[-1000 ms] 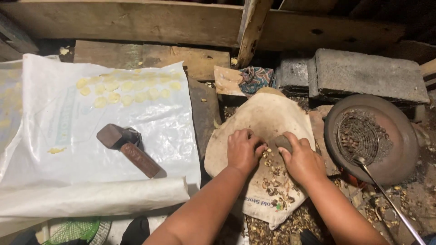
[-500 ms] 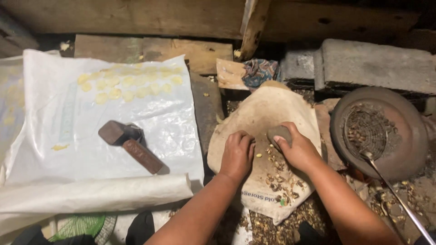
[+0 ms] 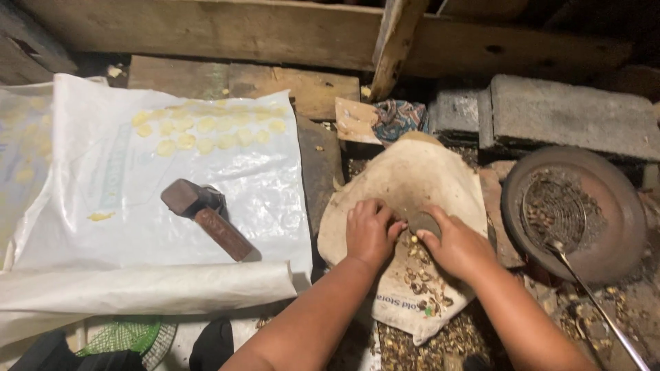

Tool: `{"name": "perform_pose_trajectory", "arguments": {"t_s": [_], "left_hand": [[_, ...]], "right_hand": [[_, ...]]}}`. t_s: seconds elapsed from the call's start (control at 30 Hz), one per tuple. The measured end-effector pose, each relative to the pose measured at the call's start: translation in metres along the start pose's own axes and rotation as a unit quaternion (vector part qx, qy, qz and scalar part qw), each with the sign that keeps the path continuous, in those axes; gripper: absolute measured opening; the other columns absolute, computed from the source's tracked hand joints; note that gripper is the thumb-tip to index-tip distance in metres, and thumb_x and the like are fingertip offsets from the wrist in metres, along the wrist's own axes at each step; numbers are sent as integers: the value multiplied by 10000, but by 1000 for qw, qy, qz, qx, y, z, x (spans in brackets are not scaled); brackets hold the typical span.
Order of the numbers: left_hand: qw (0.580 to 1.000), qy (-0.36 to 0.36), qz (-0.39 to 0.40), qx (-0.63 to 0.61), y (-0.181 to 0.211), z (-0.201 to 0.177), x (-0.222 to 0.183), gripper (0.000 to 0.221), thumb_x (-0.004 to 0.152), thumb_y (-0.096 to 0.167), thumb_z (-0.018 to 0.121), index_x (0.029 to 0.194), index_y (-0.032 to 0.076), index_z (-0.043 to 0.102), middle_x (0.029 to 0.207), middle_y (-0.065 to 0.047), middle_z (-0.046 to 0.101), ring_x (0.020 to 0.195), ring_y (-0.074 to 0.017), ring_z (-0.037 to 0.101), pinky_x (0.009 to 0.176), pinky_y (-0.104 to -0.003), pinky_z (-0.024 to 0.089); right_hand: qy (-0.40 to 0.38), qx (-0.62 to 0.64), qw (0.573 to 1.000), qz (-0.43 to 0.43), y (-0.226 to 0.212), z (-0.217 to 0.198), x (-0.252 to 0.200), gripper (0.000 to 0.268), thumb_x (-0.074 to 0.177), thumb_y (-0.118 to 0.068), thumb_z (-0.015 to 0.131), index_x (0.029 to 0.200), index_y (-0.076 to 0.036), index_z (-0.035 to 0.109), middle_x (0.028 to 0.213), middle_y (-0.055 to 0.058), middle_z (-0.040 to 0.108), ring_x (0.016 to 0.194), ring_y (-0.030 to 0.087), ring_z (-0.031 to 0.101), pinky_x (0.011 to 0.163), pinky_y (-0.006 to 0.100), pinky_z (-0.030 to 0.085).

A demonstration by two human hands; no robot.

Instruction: Cracking nuts with a stone and flattening food items with a mallet on a plastic sheet

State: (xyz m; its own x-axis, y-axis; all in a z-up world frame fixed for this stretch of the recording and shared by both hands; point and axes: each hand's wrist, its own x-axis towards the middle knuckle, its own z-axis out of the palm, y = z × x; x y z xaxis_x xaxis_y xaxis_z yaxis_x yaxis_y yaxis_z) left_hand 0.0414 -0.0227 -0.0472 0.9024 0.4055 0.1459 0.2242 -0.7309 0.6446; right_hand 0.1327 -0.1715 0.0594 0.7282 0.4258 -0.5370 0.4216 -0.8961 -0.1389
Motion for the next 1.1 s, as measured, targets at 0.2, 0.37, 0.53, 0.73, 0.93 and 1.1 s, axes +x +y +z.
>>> {"name": "perform_pose_trajectory", "arguments": {"t_s": [0.2, 0.37, 0.53, 0.73, 0.93, 1.1], "left_hand": [[998, 33, 16, 52, -17, 2, -23, 415, 907, 338, 694, 1289, 196, 617, 1187, -82, 579, 1150, -291, 563, 933, -435, 444], [997, 38, 61, 32, -15, -20, -23, 273, 955, 205, 646, 1226, 212, 676, 1088, -51, 610, 1064, -280, 596, 881, -390, 461], [996, 30, 82, 0, -15, -21, -24, 252, 983, 181, 604, 1221, 214, 681, 1092, -43, 634, 1088, -260, 602, 900, -366, 472], [995, 81, 35, -55, -9, -17, -14, 69, 948, 193, 719, 1005, 155, 717, 1028, -54, 628, 1028, -297, 623, 874, -394, 513], [999, 30, 38, 14, -7, -8, -10, 176, 836, 344, 795, 973, 267, 714, 1079, 12, 593, 1078, -257, 577, 902, -419, 463], [997, 48, 32, 46, -6, -29, -32, 351, 932, 238, 686, 1271, 169, 631, 1121, -73, 572, 1091, -311, 574, 859, -419, 464]], "right_hand": [[91, -10, 992, -86, -27, 14, -10, 457, 1016, -516, 439, 1467, -439, 426, 1204, 103, 617, 1135, 376, 690, 1004, 502, 534], [91, 0, 993, -73, -22, 3, 3, 514, 990, -485, 497, 1484, -378, 406, 1176, 171, 632, 1113, 451, 686, 981, 557, 538], [16, 109, 994, 7, -5, 10, 23, 527, 982, -440, 530, 1482, -364, 381, 1327, 238, 634, 1259, 461, 613, 1043, 594, 487], [43, -64, 996, -51, -24, 5, -2, 483, 989, -490, 475, 1452, -376, 400, 1217, 146, 648, 1054, 427, 725, 949, 534, 548], [40, -93, 995, -25, -22, -2, -11, 468, 979, -544, 452, 1429, -414, 439, 1175, 136, 634, 990, 452, 734, 929, 544, 556], [140, -106, 974, -141, -24, 38, 8, 458, 980, -526, 473, 1424, -422, 436, 1218, 105, 591, 966, 411, 741, 952, 513, 532]]}}
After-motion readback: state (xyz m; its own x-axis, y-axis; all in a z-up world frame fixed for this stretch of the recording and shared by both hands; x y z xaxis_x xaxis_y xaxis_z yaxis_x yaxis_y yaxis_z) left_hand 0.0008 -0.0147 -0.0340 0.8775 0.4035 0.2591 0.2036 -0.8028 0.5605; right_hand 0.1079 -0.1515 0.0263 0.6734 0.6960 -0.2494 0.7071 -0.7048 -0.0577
